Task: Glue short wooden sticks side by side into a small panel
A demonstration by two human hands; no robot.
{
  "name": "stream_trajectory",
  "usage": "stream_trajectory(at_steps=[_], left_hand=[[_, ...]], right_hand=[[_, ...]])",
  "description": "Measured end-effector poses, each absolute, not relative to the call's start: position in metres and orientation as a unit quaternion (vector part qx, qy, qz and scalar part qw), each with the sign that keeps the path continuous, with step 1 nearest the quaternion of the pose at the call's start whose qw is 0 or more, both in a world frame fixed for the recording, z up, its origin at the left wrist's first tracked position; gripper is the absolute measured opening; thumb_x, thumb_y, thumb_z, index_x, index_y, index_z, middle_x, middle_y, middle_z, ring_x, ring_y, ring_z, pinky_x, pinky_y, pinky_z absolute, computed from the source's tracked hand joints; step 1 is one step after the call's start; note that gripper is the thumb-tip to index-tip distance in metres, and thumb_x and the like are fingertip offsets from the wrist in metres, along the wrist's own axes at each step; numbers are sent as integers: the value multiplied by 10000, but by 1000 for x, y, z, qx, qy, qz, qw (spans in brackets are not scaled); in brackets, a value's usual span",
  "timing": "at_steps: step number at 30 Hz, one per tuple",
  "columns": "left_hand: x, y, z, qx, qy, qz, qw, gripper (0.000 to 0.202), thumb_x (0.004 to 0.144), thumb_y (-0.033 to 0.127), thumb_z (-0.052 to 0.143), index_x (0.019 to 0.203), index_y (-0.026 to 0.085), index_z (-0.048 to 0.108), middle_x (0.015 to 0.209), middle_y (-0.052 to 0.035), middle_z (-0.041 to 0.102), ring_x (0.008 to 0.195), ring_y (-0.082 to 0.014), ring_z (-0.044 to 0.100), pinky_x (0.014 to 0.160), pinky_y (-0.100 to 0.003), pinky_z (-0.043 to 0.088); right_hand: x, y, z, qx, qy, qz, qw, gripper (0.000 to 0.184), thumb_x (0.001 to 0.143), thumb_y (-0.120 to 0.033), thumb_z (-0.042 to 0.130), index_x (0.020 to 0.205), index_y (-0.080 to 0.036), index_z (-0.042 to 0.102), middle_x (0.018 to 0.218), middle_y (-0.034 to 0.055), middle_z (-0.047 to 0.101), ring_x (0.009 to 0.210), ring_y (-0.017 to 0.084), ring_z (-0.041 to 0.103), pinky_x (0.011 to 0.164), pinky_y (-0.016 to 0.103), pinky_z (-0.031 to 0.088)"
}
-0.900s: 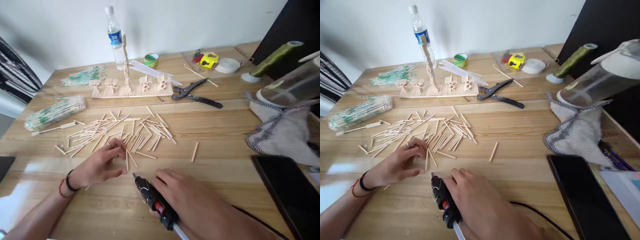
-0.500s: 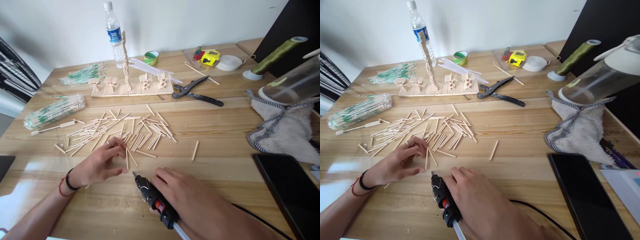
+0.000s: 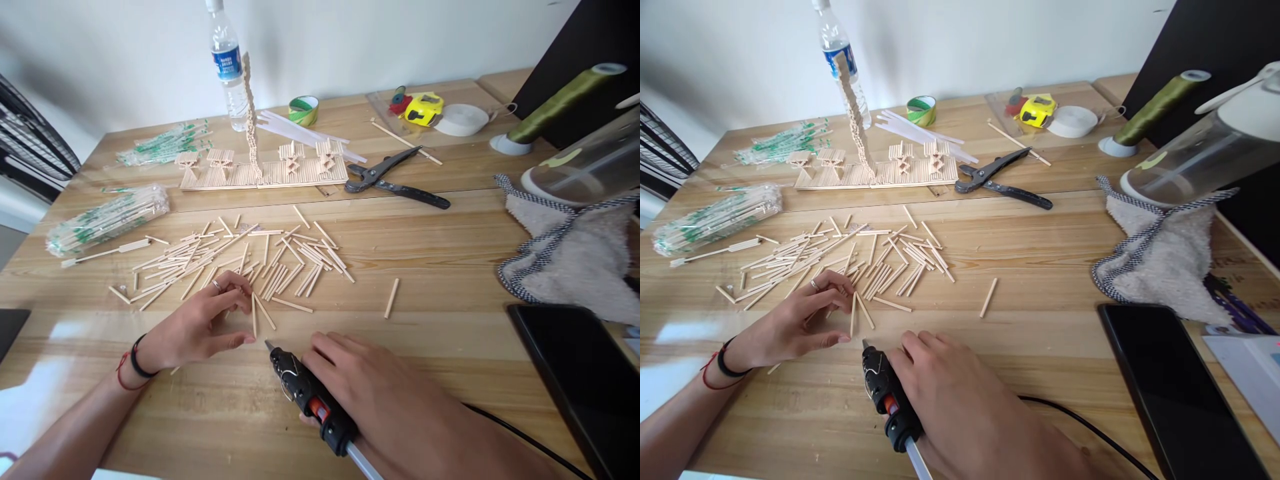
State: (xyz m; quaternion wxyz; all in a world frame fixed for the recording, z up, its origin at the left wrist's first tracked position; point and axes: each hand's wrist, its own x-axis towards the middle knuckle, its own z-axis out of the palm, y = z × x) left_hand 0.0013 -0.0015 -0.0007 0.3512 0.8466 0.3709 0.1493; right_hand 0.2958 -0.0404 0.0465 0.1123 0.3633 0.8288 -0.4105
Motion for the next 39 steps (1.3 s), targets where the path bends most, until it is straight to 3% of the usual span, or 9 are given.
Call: stream_trajectory(at_steps=[12,18,22,32,39], left_hand=[[2,-1,1,851,368,153,342,171,1002,280,778,1100,209,658,1260,-76,585,1189,-219,611,1061,-311,513],[2,-2,0,848,373,149,345,170,1001,283,777,1102,210,661,1263,-81,587,1185,-228,614,1056,-330,522],[1,-2,0,846,377,146,347,166,1011,295,763,1106,208,658,1273,-93,582,1197,-241,608,1064,-351,521],[1,-2,-2,842,377,160,351,176,985,269,778,1105,219,659,1264,-91,609,1187,-249,636,1061,-359,545],[-1,-4,-6,838,373,163,363,189,981,244,775,1118,219,648,1285,-99,590,1222,-252,622,1085,-371,538]], right_hand=[[290,-35,53,369,810,-432,147,448,899,-19,668,1334,-124,697,1317,164,715,1163,334,697,1005,453,528],[294,-38,45,360,816,-434,125,401,886,-74,721,1284,-129,720,1267,163,734,1127,332,703,972,439,530],[298,-43,45,368,829,-413,84,415,894,-39,665,1299,-121,709,1273,168,738,1150,323,699,972,412,515],[299,-45,35,376,829,-411,49,328,902,-65,717,1214,-165,730,1195,120,740,1003,272,720,883,363,533],[303,-47,29,371,840,-395,9,352,919,-117,731,1264,-187,725,1207,113,749,1081,285,719,963,373,541]])
